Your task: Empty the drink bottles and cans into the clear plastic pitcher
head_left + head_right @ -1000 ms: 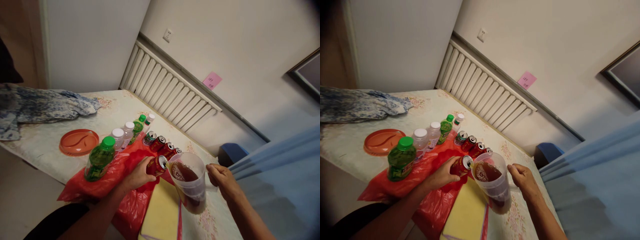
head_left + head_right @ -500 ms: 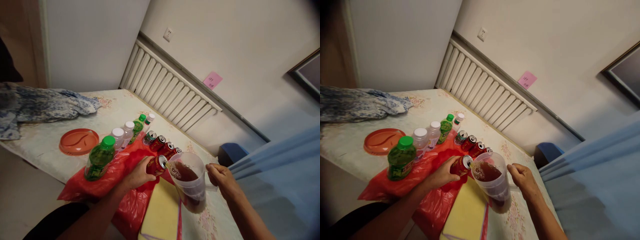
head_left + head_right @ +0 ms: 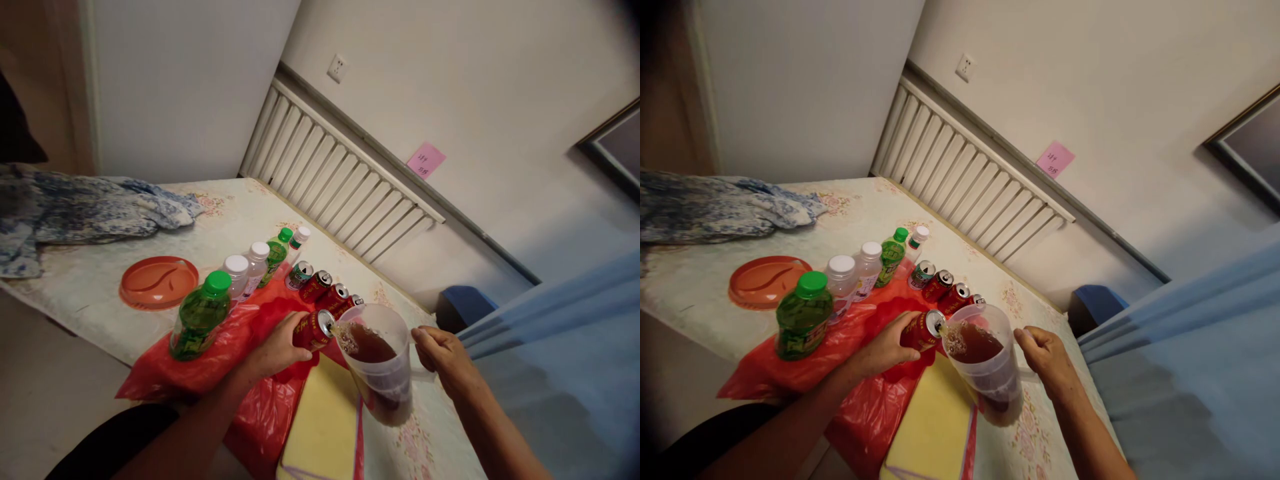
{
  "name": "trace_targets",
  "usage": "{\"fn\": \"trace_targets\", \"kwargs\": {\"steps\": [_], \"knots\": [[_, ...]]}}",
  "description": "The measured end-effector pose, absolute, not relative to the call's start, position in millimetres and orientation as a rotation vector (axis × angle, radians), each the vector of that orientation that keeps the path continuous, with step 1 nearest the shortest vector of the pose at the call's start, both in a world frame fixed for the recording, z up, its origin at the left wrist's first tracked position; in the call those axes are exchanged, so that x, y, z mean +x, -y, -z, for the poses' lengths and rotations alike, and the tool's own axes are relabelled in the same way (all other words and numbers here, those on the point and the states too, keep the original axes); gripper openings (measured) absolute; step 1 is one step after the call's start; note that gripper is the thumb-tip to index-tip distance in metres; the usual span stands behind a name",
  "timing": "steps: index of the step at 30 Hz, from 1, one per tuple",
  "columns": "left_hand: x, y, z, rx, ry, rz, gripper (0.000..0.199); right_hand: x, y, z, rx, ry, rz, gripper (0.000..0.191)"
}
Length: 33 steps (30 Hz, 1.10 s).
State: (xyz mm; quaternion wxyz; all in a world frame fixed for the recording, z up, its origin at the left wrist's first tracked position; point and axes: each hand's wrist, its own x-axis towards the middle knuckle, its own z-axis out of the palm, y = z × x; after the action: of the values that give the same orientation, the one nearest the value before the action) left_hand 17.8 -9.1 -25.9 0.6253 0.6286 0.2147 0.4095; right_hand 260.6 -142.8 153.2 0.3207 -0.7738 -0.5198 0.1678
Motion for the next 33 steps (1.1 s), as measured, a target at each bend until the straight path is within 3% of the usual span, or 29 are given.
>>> {"fn": "trace_targets", "kwargs": {"steps": [33], "knots": [[14.8, 10.5, 20.6, 1.476, -0.524, -0.933, 0.066, 256.1, 142.1, -153.8, -2.041, 1.388, -0.398, 0.047]]}}
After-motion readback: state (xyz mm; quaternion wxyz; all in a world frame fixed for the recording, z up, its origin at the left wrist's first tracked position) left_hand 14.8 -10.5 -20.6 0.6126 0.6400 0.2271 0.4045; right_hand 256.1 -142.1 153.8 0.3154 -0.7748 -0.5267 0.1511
